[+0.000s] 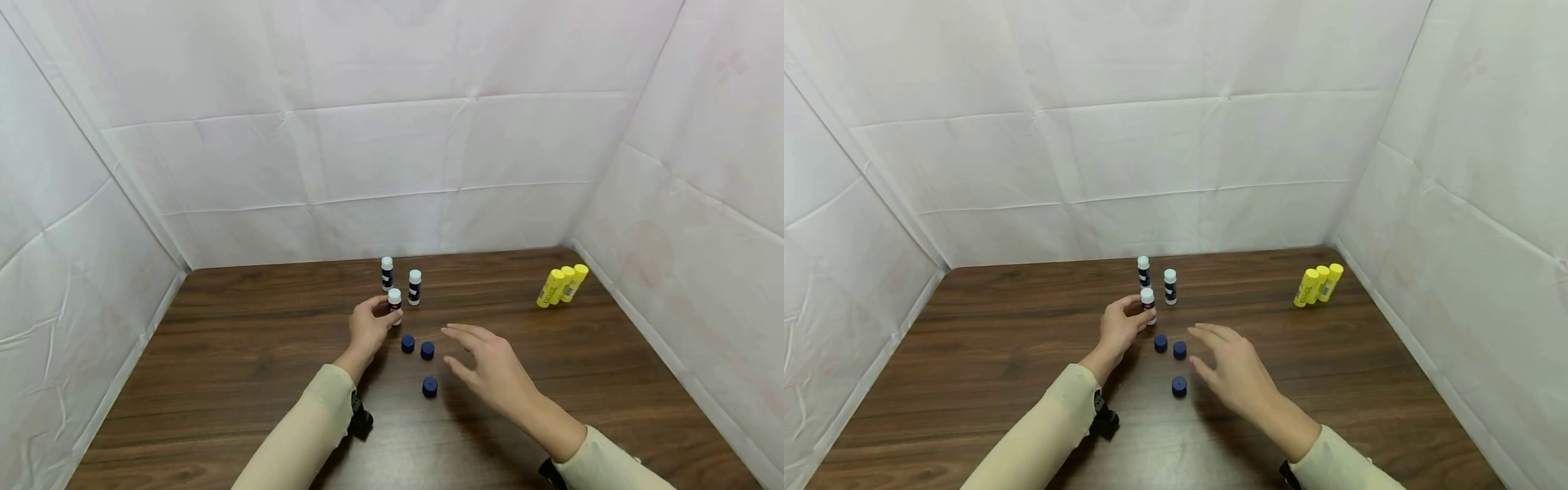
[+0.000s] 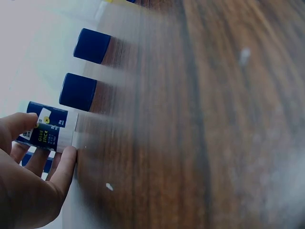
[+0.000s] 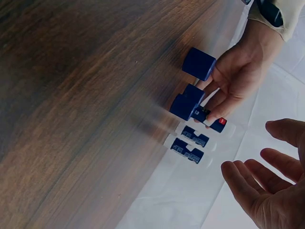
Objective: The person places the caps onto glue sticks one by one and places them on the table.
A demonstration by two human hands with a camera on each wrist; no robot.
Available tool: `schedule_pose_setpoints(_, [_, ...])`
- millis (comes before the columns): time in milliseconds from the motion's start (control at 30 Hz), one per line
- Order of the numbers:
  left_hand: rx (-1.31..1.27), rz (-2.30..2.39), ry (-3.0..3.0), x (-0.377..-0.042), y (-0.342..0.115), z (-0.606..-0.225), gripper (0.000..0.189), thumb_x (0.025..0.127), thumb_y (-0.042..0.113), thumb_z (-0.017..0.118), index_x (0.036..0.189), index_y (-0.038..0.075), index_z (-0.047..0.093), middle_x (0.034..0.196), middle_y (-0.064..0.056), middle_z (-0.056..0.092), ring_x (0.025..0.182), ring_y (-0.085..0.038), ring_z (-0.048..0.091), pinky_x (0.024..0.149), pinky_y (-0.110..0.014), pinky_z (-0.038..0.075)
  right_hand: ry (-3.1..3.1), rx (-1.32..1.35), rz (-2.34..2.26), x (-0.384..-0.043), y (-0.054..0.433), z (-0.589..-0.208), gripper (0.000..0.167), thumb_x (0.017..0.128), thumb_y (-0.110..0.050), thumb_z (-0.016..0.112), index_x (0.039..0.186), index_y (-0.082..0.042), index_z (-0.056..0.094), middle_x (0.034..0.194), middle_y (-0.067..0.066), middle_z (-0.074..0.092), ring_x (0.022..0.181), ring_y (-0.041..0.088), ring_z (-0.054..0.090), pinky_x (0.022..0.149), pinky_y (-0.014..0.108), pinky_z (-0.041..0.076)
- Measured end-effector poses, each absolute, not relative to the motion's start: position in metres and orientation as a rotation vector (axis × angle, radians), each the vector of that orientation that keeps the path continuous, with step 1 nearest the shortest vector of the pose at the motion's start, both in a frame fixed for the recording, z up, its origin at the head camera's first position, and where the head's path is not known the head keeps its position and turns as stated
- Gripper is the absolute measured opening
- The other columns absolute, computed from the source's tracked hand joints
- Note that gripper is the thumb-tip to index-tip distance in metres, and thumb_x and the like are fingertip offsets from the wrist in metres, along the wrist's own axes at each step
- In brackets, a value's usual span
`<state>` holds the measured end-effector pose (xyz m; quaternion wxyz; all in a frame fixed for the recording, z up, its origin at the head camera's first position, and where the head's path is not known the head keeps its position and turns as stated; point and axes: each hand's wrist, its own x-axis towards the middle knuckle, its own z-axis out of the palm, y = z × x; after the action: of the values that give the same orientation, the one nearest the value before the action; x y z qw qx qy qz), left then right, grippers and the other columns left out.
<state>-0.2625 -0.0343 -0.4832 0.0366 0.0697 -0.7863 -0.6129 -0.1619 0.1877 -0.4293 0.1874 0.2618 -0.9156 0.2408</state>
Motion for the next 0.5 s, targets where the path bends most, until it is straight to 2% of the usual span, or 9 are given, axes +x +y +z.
schedule_pose_setpoints(233, [0.184, -1.899, -2.417, -0.259, -0.039, -0.483, 0.035, 0.09, 0.017, 0.079, 0.124, 0.012, 0.072, 0.122, -0.008, 0.071, 0.106, -0.021, 0.067, 0.078, -0.028, 0.059, -2.581, 0.746, 0.675, -0.162, 0.185, -0.43, 0.047, 0.085, -0.018, 0.085, 0.129, -0.011, 0.069, 0.128, 0.009, 0.069, 0.112, 0.027, 0.068, 0.083, 0.04, 0.06])
schedule_pose_setpoints(500, [0.098, -1.935, -2.42, -0.257, -0.046, -0.478, 0.034, 0.09, 0.014, 0.079, 0.123, 0.01, 0.073, 0.122, -0.009, 0.071, 0.108, -0.021, 0.066, 0.08, -0.027, 0.059, -2.61, 0.722, 0.654, -0.163, 0.184, -0.432, 0.049, 0.085, -0.019, 0.085, 0.13, -0.012, 0.069, 0.128, 0.009, 0.069, 0.117, 0.028, 0.066, 0.092, 0.048, 0.057])
